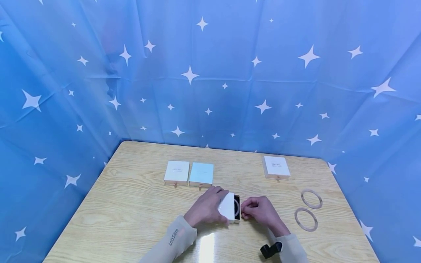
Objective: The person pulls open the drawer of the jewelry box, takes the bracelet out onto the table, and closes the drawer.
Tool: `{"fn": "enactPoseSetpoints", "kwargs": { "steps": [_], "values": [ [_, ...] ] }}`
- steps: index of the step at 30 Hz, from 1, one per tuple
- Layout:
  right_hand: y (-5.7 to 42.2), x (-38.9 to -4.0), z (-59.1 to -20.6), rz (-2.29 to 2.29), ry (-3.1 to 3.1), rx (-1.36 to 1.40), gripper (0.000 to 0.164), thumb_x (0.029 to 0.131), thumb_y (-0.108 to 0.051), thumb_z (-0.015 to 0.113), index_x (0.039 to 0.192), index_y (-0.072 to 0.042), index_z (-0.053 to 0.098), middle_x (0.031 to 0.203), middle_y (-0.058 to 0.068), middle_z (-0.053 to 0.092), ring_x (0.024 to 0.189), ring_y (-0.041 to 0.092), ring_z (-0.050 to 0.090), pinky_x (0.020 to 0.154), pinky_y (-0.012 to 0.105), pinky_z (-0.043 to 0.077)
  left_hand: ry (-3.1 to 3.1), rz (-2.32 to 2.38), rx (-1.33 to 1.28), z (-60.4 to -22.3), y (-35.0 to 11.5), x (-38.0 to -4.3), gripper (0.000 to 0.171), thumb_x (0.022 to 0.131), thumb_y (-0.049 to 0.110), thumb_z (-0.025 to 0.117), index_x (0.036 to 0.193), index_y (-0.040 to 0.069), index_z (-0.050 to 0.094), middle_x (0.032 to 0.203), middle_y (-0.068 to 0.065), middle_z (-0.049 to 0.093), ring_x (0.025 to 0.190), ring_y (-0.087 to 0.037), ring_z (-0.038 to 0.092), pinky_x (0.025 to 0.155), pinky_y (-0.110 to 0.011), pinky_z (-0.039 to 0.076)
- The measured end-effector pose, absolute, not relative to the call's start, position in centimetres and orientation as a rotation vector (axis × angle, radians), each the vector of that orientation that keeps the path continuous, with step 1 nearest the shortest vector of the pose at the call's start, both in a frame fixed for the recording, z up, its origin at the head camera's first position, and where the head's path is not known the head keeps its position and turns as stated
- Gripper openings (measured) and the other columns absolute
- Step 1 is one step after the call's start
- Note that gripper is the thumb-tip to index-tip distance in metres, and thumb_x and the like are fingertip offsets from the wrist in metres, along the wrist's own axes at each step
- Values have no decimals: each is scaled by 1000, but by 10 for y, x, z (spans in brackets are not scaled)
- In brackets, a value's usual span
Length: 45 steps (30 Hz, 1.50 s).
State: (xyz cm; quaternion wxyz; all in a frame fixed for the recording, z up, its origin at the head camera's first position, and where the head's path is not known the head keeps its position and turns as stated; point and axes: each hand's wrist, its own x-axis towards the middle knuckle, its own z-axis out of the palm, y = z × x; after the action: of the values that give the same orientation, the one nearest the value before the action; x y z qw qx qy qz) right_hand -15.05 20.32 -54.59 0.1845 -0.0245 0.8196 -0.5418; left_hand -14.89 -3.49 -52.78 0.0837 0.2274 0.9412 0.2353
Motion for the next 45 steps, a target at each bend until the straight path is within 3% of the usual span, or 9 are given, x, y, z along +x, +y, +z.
{"fn": "enactPoseSetpoints", "kwargs": {
  "steps": [19, 45],
  "values": [
    [221, -147, -541, -1554, 2285, -65, 14, 92, -3, 71, 99, 8, 74, 81, 14, 77, 70, 14, 71, 64, 25, 61, 2811, 731, 700, -529, -35, -149, 106, 61, 48, 96, 151, 13, 51, 138, -1, 59, 121, -16, 54, 98, -31, 52],
    [249, -144, -541, -1591, 2249, -57, 17, 92, -1, 70, 102, 13, 71, 80, 13, 76, 71, 13, 71, 66, 26, 62, 2802, 716, 678, -527, -34, -149, 106, 63, 49, 95, 152, 14, 49, 142, 0, 57, 128, -18, 52, 108, -36, 50]
  ]
}}
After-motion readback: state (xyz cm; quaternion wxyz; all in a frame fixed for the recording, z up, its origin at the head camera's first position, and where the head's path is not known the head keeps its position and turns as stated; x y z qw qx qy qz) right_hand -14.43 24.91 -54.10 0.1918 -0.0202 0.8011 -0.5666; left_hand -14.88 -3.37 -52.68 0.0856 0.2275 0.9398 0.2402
